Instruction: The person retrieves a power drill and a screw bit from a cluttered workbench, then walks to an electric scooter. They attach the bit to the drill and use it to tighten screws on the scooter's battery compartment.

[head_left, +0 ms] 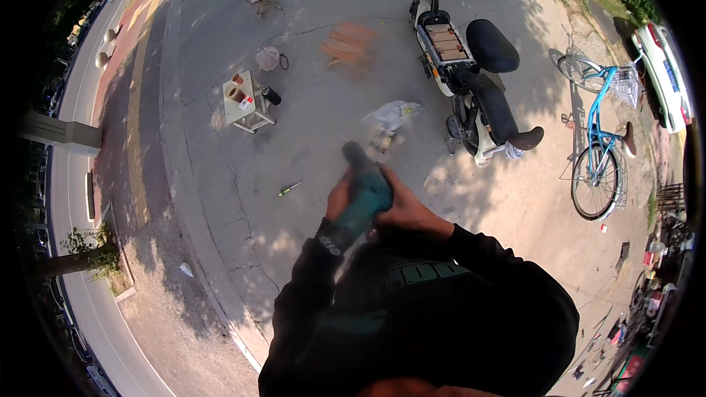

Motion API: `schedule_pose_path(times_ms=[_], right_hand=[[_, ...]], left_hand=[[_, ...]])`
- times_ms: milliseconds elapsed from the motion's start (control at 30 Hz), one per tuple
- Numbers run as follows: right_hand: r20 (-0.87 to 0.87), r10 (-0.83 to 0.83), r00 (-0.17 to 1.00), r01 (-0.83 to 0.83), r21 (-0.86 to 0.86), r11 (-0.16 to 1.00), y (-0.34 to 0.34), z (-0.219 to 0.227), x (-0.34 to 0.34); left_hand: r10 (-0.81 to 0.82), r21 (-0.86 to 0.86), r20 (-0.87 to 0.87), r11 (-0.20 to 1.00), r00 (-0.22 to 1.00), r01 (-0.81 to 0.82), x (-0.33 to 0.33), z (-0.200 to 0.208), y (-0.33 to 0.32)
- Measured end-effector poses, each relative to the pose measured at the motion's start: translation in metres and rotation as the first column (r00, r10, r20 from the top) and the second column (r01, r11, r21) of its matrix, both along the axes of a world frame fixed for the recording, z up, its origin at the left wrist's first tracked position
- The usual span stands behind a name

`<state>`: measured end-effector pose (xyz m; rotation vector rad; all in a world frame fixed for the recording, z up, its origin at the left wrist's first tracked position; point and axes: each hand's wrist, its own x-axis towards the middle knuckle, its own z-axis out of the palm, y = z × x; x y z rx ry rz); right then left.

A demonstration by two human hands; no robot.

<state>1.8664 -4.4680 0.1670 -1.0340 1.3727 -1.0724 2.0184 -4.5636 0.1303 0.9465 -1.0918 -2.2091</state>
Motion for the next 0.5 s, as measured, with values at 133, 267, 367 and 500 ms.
schedule_pose_path(times_ms=[133,267,367,500], right_hand=[[0.202,-0.160,0.966,0.158,0.028,0.987,-0.084,-0.012,-0.029],[0.452,-0.247,0.857,0.165,0.213,0.963,-0.176,-0.051,-0.051],[0.512,-0.430,0.744,0.228,0.409,0.883,-0.245,-0.048,-0.059],[0.704,-0.499,0.505,0.183,0.478,0.859,-0.316,-0.046,-0.085]], left_hand=[[-0.138,0.000,0.067,0.990,0.988,0.138,-0.030,-0.003,-0.100],[-0.181,0.091,0.017,0.980,0.983,0.178,-0.018,-0.044,-0.201],[0.079,0.281,0.171,0.952,0.982,-0.125,-0.037,-0.004,-0.256],[-0.001,0.170,0.180,0.985,0.984,-0.030,-0.045,0.000,-0.340]])
